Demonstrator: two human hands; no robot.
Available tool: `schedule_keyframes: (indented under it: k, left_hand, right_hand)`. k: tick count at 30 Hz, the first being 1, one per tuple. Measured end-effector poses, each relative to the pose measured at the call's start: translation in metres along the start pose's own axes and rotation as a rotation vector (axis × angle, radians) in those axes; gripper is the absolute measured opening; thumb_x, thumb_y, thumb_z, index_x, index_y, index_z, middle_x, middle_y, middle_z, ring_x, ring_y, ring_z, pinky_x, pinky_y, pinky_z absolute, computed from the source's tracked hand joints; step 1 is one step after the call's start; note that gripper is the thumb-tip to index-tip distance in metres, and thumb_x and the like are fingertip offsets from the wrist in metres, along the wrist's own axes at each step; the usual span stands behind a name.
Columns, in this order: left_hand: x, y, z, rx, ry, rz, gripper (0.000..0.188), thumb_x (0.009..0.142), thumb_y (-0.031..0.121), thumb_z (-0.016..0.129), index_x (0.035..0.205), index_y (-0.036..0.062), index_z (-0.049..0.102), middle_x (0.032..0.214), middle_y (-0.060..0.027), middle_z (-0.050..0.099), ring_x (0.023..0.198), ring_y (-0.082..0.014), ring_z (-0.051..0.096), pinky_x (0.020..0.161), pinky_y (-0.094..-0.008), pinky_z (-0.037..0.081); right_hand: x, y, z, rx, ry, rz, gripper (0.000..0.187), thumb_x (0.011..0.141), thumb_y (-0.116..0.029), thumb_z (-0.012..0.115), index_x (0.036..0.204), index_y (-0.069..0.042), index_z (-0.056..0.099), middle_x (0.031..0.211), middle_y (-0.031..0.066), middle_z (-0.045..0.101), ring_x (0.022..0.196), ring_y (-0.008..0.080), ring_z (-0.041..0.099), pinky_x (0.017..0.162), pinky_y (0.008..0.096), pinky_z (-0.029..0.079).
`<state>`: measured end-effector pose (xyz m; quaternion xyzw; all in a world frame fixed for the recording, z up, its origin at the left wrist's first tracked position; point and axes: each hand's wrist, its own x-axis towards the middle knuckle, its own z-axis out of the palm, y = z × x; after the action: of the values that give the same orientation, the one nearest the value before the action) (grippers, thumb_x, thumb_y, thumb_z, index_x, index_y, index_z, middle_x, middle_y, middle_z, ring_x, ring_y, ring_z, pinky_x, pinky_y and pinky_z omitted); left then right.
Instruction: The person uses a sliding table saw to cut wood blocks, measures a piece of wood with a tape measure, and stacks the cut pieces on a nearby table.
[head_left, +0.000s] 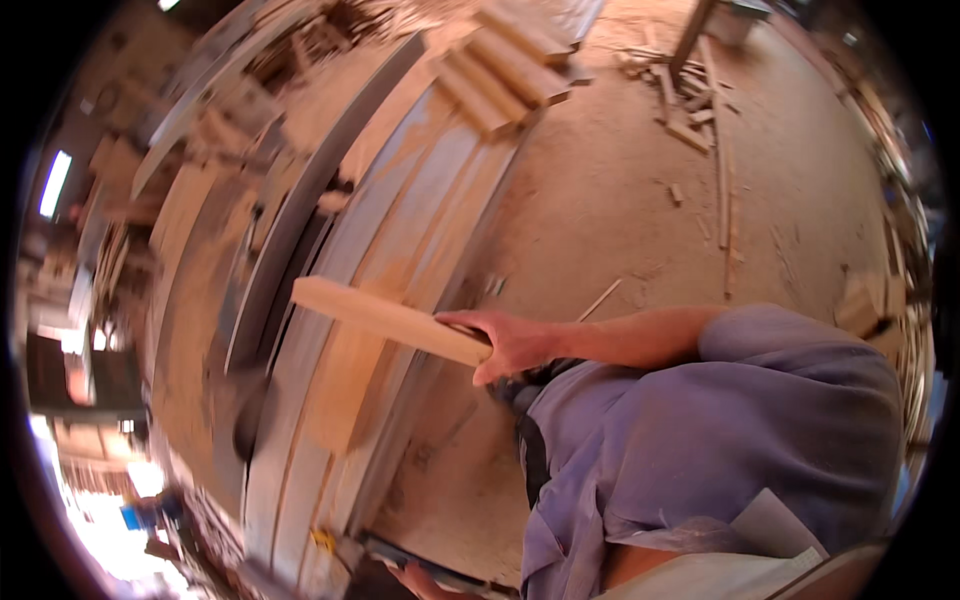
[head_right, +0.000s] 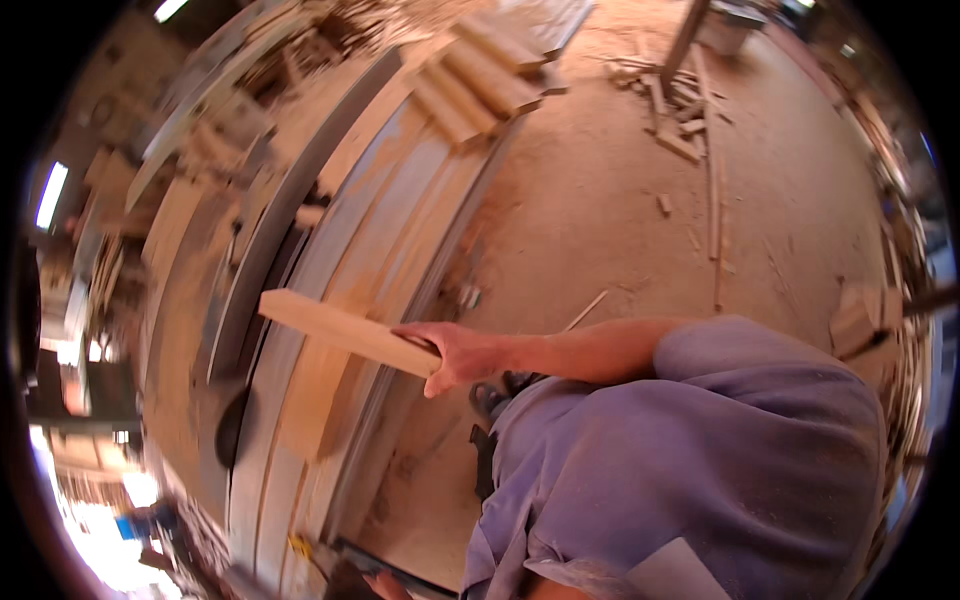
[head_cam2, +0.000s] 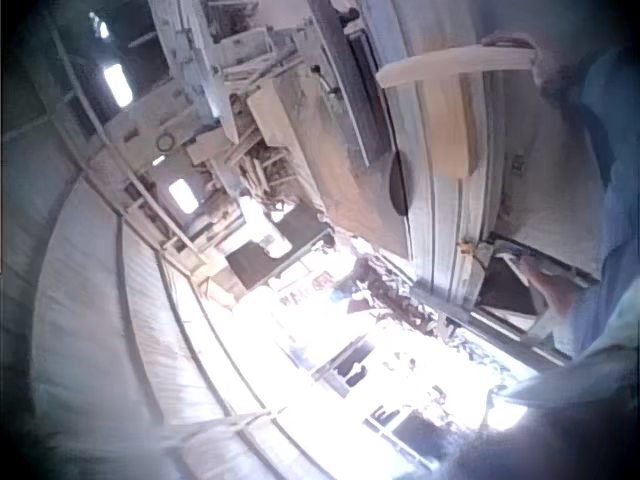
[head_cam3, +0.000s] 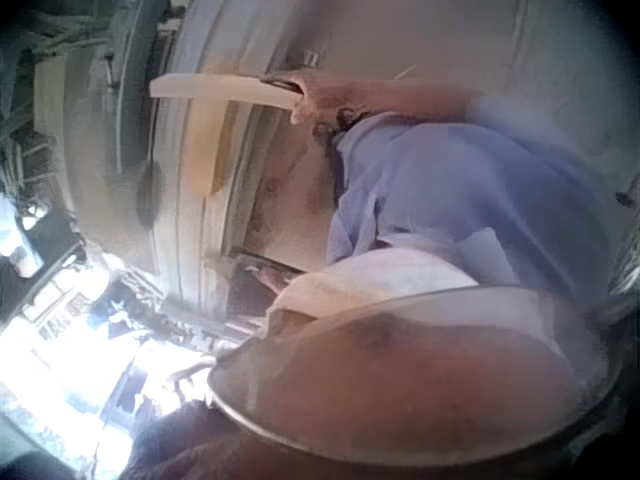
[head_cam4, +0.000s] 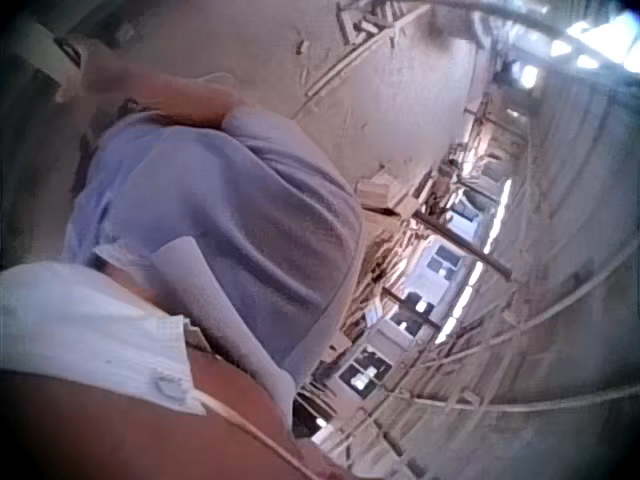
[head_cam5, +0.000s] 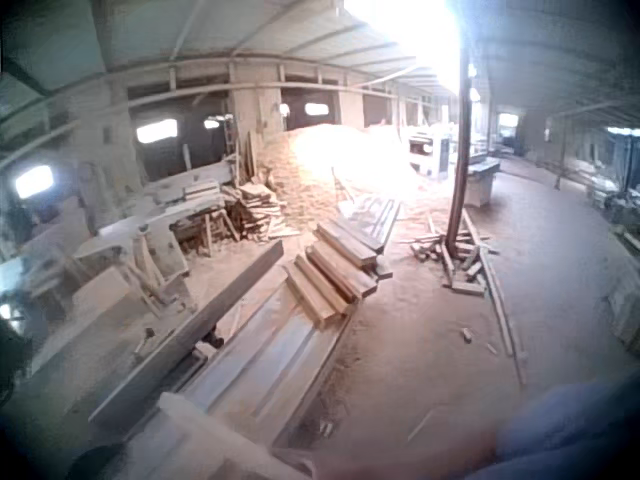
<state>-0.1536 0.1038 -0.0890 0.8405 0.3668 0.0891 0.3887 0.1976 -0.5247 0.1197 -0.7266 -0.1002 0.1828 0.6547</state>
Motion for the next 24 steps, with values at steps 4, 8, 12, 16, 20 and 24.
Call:
schedule_keyframes:
  k: [4, 8, 12, 16, 20, 24]
  left_hand:
    - [-0.005, 0.061, 0.053, -0.214, -0.058, -0.11, 0.076, 0.082, 0.012, 0.075, 0.149, -0.0117, 0.048, 0.141, -0.023, 0.062, 0.126, -0.032, 0.061, 0.111, -0.0437, 0.047]
    - [0.013, 0.068, 0.035, -0.096, -0.078, -0.23, 0.072, 0.086, 0.015, 0.074, 0.148, -0.0117, 0.048, 0.142, -0.0216, 0.062, 0.125, -0.0321, 0.061, 0.112, -0.0439, 0.046]
    - [0.011, 0.071, 0.025, 0.305, 0.004, -0.445, 0.075, 0.078, 0.031, 0.079, 0.137, -0.0087, 0.056, 0.131, -0.0255, 0.068, 0.122, -0.0428, 0.065, 0.111, -0.0485, 0.046]
    - [-0.003, 0.09, 0.026, 0.424, 0.019, -0.482, 0.077, 0.076, 0.036, 0.078, 0.138, -0.0036, 0.056, 0.128, -0.0283, 0.069, 0.122, -0.0457, 0.065, 0.109, -0.0485, 0.046]
    - [-0.001, 0.135, 0.037, 0.482, 0.053, -0.521, 0.077, 0.077, 0.042, 0.076, 0.137, -0.0023, 0.057, 0.126, -0.028, 0.07, 0.12, -0.0474, 0.065, 0.107, -0.052, 0.046]
    - [-0.015, 0.149, 0.047, 0.52, 0.074, -0.498, 0.075, 0.076, 0.043, 0.075, 0.134, -0.0019, 0.058, 0.124, -0.0276, 0.07, 0.119, -0.0472, 0.064, 0.107, -0.0543, 0.045]
  right_hand:
    - [-0.01, 0.039, -0.085, -0.01, 0.297, 0.011, 0.102, 0.069, -0.012, 0.086, 0.159, -0.001, 0.039, 0.146, 0.0176, 0.058, 0.13, 0.0284, 0.058, 0.106, 0.0413, 0.053]
    - [0.031, 0.112, -0.239, -0.849, 0.667, -0.298, 0.096, 0.07, -0.029, 0.092, 0.151, 0.001, 0.049, 0.13, 0.0182, 0.068, 0.101, 0.0269, 0.069, 0.088, 0.0412, 0.058]
    - [0.106, 0.032, -0.328, -0.91, 0.816, 0.208, 0.101, 0.074, -0.049, 0.086, 0.155, -0.002, 0.047, 0.15, 0.03, 0.053, 0.14, 0.0377, 0.052, 0.116, 0.0442, 0.043]
    - [0.142, 0.005, -0.264, -1.251, 0.774, -0.209, 0.093, 0.077, -0.034, 0.085, 0.156, -0.005, 0.045, 0.155, 0.0235, 0.05, 0.146, 0.0412, 0.045, 0.122, 0.0517, 0.034]
    - [0.144, 0.012, -0.081, -1.242, -0.074, -0.697, 0.093, 0.073, -0.017, 0.086, 0.156, -0.012, 0.045, 0.161, 0.0204, 0.043, 0.15, 0.0405, 0.037, 0.125, 0.0542, 0.029]
    - [0.177, -0.008, -0.013, -1.232, -0.269, -0.638, 0.1, 0.067, -0.017, 0.085, 0.158, -0.013, 0.043, 0.165, 0.0214, 0.036, 0.154, 0.0396, 0.032, 0.126, 0.0528, 0.026]
